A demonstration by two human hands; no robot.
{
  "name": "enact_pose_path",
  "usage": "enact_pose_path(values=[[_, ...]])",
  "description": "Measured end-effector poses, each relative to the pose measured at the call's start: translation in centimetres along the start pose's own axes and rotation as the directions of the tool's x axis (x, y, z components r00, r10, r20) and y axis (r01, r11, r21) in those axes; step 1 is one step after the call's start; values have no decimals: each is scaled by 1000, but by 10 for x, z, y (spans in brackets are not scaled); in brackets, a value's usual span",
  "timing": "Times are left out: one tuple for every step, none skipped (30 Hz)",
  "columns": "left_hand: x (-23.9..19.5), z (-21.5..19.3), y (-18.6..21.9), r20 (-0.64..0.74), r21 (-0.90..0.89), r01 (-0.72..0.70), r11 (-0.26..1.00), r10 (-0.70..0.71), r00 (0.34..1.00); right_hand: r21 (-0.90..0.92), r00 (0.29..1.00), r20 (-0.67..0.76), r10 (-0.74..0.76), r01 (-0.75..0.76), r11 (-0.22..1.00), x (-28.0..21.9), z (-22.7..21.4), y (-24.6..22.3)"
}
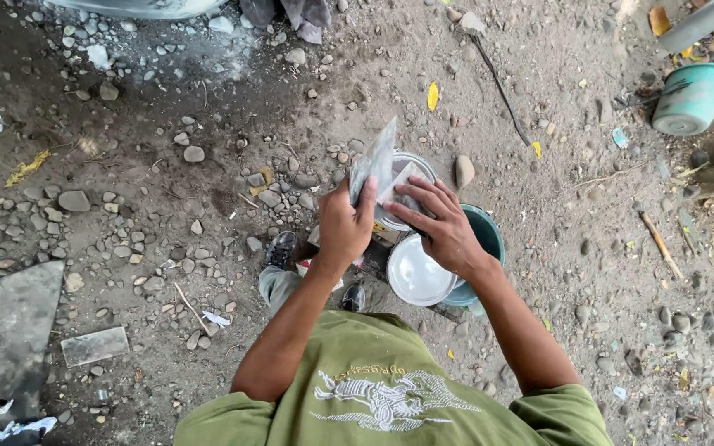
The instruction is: The person sands the front bumper of a white car using a sanding block, focusing on the lower edge and side. They then move to the ground to open a yellow paint can and scoop a dark substance from it using a putty knife.
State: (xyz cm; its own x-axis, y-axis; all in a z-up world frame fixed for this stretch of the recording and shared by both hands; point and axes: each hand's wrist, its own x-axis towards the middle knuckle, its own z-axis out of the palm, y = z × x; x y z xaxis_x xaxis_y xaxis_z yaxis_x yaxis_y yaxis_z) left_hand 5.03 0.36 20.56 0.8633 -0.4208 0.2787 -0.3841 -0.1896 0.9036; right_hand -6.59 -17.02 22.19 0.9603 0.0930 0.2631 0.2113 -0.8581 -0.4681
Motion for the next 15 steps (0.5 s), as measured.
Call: enact_pose_path(values=[[0, -1, -2, -21, 2, -55, 998, 55, 998, 28, 999, 22, -31, 31, 999, -1, 3, 2], [2, -6, 2, -22, 2, -58, 998, 58, 998, 27, 999, 20, -33, 33, 999, 1, 0, 1], [4, -10, 7, -19, -17, -35, 999, 34, 999, 14, 996, 80, -46, 45, 999, 3, -3, -1], [5, -16, 10, -17, -38, -7, 999, 6, 1000, 2, 988, 145, -56, 56, 998, 4, -5, -2], [5, -21, 9, -17, -39, -5, 999, 4, 1000, 3, 988, 147, -56, 56, 998, 2, -4, 1], [8, -27, 9, 1, -38, 28, 999, -28, 1000, 4, 989, 144, -23, 23, 1000, 1, -4, 6], [11, -32, 9, 19, -36, 60, 998, -59, 998, 6, 990, 142, 10, -11, 1000, 0, -5, 10], [7, -28, -4, 13, -39, 55, 998, -55, 998, 1, 990, 141, 4, -5, 1000, 1, -8, 5], [3, -23, -16, -61, -30, 79, 996, -80, 995, 77, 999, 31, -23, 20, 997, 1, -11, 0], [-3, -19, -28, -138, -23, 106, 994, -108, 985, 153, 996, -78, -44, 56, 987, 0, -13, -5], [-5, -13, -35, -146, -24, 104, 994, -107, 983, 151, 996, -76, -53, 64, 987, 5, -12, -10], [-7, -7, -43, -157, -219, 195, 956, -232, 960, 185, 991, -108, -82, 101, 977, 10, -10, -16], [-9, -1, -50, -145, -405, 271, 873, -354, 924, 218, 984, -141, -110, 139, 966, 14, -8, -21], [-8, -7, -40, -144, -406, 269, 873, -352, 925, 216, 984, -142, -110, 139, 967, 15, -8, -17], [-7, -12, -30, -29, -669, 383, 636, -538, 842, 213, 989, -125, -83, 109, 971, 16, -8, -12]])
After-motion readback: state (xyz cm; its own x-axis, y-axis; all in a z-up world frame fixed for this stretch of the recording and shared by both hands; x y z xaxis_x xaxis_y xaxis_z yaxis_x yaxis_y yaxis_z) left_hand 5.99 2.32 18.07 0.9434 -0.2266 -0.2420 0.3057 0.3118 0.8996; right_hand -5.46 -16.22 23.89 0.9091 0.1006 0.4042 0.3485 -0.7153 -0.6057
